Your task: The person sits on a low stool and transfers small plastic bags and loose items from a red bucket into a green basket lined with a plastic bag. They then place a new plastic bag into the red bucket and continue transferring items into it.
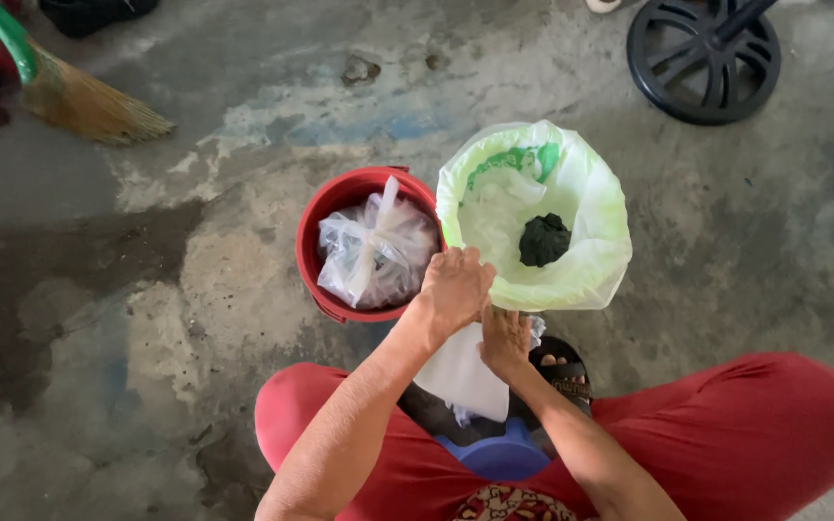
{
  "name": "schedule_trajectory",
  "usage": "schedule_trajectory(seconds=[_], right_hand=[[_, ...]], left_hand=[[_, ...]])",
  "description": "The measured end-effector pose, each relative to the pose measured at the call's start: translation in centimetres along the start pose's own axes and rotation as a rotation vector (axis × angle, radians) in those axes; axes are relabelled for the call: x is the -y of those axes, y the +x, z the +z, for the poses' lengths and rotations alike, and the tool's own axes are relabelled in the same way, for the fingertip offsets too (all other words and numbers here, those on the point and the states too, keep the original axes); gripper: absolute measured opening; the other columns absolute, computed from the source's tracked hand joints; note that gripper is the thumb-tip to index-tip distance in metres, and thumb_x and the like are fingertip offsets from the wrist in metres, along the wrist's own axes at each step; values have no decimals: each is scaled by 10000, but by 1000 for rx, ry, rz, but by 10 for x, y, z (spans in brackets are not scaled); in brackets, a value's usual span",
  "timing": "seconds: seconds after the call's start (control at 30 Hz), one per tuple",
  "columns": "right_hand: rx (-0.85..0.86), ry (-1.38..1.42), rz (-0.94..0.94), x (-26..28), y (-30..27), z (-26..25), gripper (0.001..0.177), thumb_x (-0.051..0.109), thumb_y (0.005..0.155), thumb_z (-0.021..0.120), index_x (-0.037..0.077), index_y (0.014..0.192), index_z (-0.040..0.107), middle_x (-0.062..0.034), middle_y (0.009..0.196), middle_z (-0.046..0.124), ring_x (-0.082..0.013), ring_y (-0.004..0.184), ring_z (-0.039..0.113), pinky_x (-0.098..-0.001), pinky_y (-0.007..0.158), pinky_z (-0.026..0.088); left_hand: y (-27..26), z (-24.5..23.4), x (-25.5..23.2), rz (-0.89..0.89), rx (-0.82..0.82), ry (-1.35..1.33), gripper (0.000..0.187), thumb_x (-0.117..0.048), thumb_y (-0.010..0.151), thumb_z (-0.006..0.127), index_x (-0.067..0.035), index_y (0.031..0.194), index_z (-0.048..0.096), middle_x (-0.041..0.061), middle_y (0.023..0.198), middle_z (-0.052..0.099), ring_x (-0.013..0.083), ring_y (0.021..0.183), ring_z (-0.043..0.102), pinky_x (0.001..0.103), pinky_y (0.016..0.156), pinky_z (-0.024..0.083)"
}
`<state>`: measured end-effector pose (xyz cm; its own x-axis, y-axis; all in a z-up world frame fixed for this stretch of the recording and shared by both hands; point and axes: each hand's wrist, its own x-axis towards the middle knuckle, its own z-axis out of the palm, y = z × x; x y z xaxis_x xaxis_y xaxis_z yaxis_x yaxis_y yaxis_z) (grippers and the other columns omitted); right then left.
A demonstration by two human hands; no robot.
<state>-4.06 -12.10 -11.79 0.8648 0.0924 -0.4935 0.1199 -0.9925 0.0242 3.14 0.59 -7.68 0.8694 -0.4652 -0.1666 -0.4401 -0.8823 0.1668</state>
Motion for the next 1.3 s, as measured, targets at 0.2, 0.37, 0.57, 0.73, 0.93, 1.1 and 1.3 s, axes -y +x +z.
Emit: schedule_trajectory(seconds=[0.2, 0.37, 0.57, 0.73, 0.93, 1.1, 1.3], right_hand=[[122, 251, -60, -43, 25, 59, 197, 390, 786, 675, 235, 903, 713, -53, 938, 749, -341, 987, 732, -494, 853, 570], [135, 458, -230, -49, -51, -79, 241, 399, 796, 692, 164, 818, 640, -96, 806, 705, -329, 844, 703, -461, 752, 545], [-70, 1072, -321, -76, -82, -179, 108, 176, 901, 687, 74, 875, 709, -75, 799, 673, -223, 788, 641, -373, 752, 544], [-286, 1337, -552, -81, -44, -209, 235, 307, 880, 702, 93, 822, 625, -29, 737, 571, -172, 735, 547, -374, 704, 477], [-442, 1497, -215, -60, -30, -209, 183, 226, 871, 806, 173, 1029, 729, 19, 836, 675, -65, 788, 606, -198, 698, 461], [-498, 1794, 104, -57, -74, -205, 290, 332, 1029, 469, 124, 1215, 546, -32, 1202, 559, -211, 1218, 528, -541, 1150, 383], [570, 2386, -331, -55, -91, -128, 637, 429, 764, 833, 85, 1277, 679, -227, 1358, 626, -554, 1124, 646, -666, 782, 603]], left_hand=[[-12, -17, 3, 19, -13, 4, 268, -411, 885, 627, -193, 1039, 649, 78, 1090, 567, 342, 1065, 586, 457, 827, 470], [-41, -110, 2, 56, 79, -279, 439, -460, 909, 636, -137, 1205, 669, 174, 1145, 635, 416, 1107, 633, 529, 885, 522], [-77, -205, -7, 117, 262, -837, 1021, -632, 723, 737, -152, 1560, 402, 303, 1475, 497, 511, 1384, 471, 587, 1165, 383], [-68, -192, -11, 120, 221, -987, 1246, -553, 630, 836, -145, 1626, 210, 302, 1513, 471, 457, 1413, 459, 534, 1226, 363], [-35, -123, -4, 95, -274, -1076, 771, -74, 844, 665, -187, 1564, 417, 317, 1400, 589, 543, 1287, 544, 594, 1077, 491], [-15, -121, 19, -58, -890, -1242, 470, 12, 858, 637, -182, 1282, 689, 133, 1183, 726, 262, 1131, 676, 419, 1013, 517], [-12, -135, 20, -200, -1165, -1123, 395, 17, 912, 549, -223, 1172, 725, 80, 1076, 640, 307, 993, 671, 362, 956, 527]])
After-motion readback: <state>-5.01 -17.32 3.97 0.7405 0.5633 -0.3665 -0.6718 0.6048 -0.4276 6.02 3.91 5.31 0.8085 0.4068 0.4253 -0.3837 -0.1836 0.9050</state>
